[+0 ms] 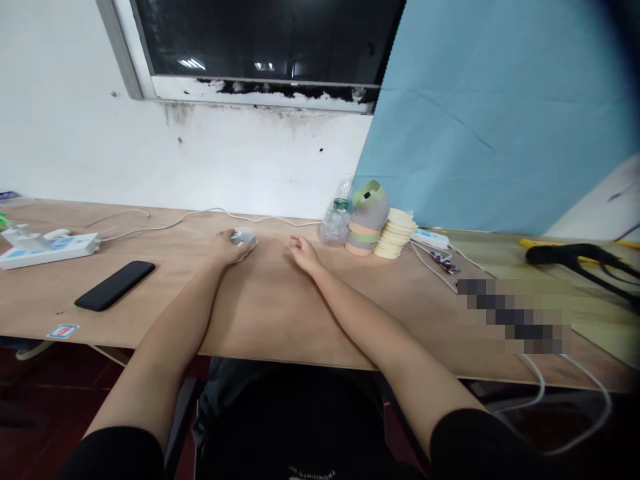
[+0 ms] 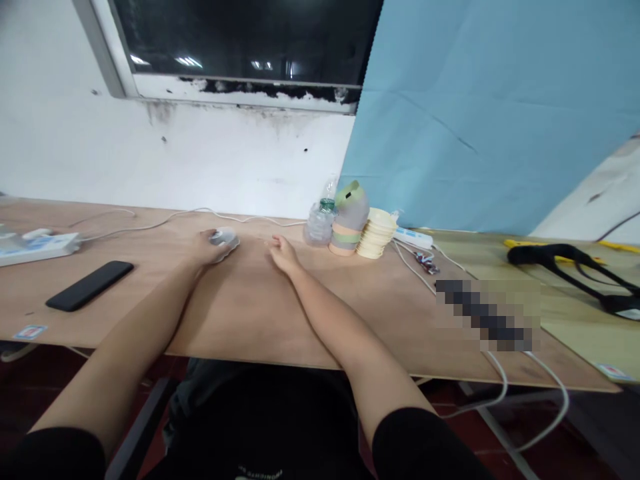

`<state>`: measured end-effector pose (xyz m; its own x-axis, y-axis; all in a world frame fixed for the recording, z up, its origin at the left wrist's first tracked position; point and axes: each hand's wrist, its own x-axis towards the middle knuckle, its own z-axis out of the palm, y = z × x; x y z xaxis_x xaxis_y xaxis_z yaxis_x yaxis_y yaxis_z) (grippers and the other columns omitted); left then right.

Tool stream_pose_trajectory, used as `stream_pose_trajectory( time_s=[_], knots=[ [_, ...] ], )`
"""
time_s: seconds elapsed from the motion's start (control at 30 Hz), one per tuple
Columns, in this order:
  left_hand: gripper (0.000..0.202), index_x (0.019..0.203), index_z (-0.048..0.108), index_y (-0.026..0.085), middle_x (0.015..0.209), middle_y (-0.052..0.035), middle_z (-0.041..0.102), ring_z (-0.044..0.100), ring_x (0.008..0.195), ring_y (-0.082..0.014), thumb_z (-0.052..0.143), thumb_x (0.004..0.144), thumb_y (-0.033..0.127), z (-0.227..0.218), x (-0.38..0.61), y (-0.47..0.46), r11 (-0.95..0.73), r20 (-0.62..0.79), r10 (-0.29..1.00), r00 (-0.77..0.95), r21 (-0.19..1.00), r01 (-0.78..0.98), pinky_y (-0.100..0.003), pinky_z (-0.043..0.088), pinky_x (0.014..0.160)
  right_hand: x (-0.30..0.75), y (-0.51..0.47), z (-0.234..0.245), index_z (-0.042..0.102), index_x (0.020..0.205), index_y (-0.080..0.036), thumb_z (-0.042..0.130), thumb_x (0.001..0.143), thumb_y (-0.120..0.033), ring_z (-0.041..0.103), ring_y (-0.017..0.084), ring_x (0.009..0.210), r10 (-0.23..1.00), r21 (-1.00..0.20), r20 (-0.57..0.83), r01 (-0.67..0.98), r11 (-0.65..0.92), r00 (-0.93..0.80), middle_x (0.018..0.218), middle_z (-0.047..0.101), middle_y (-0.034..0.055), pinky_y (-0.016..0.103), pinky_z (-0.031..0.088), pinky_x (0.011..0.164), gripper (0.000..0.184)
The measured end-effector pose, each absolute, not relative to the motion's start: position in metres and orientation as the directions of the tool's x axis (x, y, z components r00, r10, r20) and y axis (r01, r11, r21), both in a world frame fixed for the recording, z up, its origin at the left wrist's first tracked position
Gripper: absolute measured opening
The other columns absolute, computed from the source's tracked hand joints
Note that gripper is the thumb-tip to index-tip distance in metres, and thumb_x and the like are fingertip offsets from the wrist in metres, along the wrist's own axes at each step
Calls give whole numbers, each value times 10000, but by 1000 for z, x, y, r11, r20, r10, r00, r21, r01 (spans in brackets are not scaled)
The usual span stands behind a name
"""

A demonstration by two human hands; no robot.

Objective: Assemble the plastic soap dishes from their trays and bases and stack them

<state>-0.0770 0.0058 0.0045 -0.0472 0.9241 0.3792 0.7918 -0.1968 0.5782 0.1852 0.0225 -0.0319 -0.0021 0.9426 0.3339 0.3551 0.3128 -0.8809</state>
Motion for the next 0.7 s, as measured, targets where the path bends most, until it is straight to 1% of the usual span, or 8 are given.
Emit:
stream_pose_trajectory(
  time_s=[0.03, 0.1, 0.17, 0.3, 0.4, 0.5, 0.6, 0.7],
  knots=[
    [766, 1256, 511, 65, 1268, -213, 548, 535, 1126, -329, 681, 694, 558, 3, -64, 2, -213, 375, 927, -31, 591, 778, -439, 400, 971, 184, 18, -33, 499, 1299, -196, 622, 799, -438, 615, 209, 1057, 924, -831, 376, 413, 372, -75, 1180, 643, 109, 394, 445, 971, 569],
    [724, 1282, 517, 124, 1289, -158, 556, 557, 1130, -286, 664, 716, 551, -1, -41, -4, -337, 434, 898, 71, 575, 746, -379, 430, 973, 182, 10, -32, 350, 1436, -202, 631, 801, -441, 563, 234, 1168, 866, -729, 456, 472, 496, -207, 1327, 553, 138, 421, 402, 1029, 735],
    [742, 1304, 512, 163, 1332, -136, 522, 523, 1197, -284, 677, 698, 558, -6, -26, -8, -467, 543, 824, 164, 485, 740, -368, 413, 1023, 181, 5, -30, 285, 1478, -212, 607, 827, -416, 496, 239, 1255, 799, -637, 522, 486, 599, -300, 1425, 460, 131, 421, 361, 1075, 754],
    [776, 1305, 518, 159, 1356, -149, 483, 511, 1222, -302, 691, 668, 568, -13, -27, -10, -513, 572, 788, 226, 409, 755, -398, 409, 1050, 180, 2, -23, 329, 1468, -206, 529, 881, -363, 399, 218, 1342, 739, -562, 564, 485, 670, -367, 1470, 409, 103, 391, 293, 1131, 640],
    [780, 1331, 488, 167, 1370, -148, 470, 494, 1241, -306, 674, 694, 577, -11, -36, -11, -589, 585, 747, 316, 363, 722, -421, 399, 1062, 180, 1, -18, 298, 1484, -195, 553, 872, -427, 355, 229, 1371, 718, -541, 566, 475, 694, -405, 1496, 366, 117, 396, 273, 1139, 703],
    [809, 1388, 403, 178, 1366, -147, 472, 473, 1260, -305, 644, 734, 587, -7, -37, -12, -659, 651, 675, 348, 320, 681, -443, 387, 1070, 181, 0, -13, 293, 1488, -214, 614, 827, -482, 420, 253, 1326, 694, -519, 561, 462, 720, -451, 1453, 432, 126, 415, 320, 1103, 782],
    [891, 1422, 322, 171, 1382, -157, 446, 431, 1293, -314, 668, 716, 592, -5, -34, -11, -701, 732, 598, 327, 280, 656, -460, 379, 1072, 185, 0, -6, 373, 1453, -233, 628, 824, -467, 516, 253, 1234, 692, -496, 587, 489, 718, -420, 1340, 557, 113, 410, 367, 1059, 718],
    [954, 1437, 267, 173, 1402, -174, 404, 394, 1316, -323, 702, 693, 582, -3, -31, -12, -736, 807, 517, 285, 249, 629, -471, 376, 1069, 190, -1, 0, 402, 1433, -265, 680, 789, -434, 517, 234, 1238, 670, -472, 631, 491, 732, -392, 1359, 548, 74, 369, 370, 1059, 722]
  ],
)
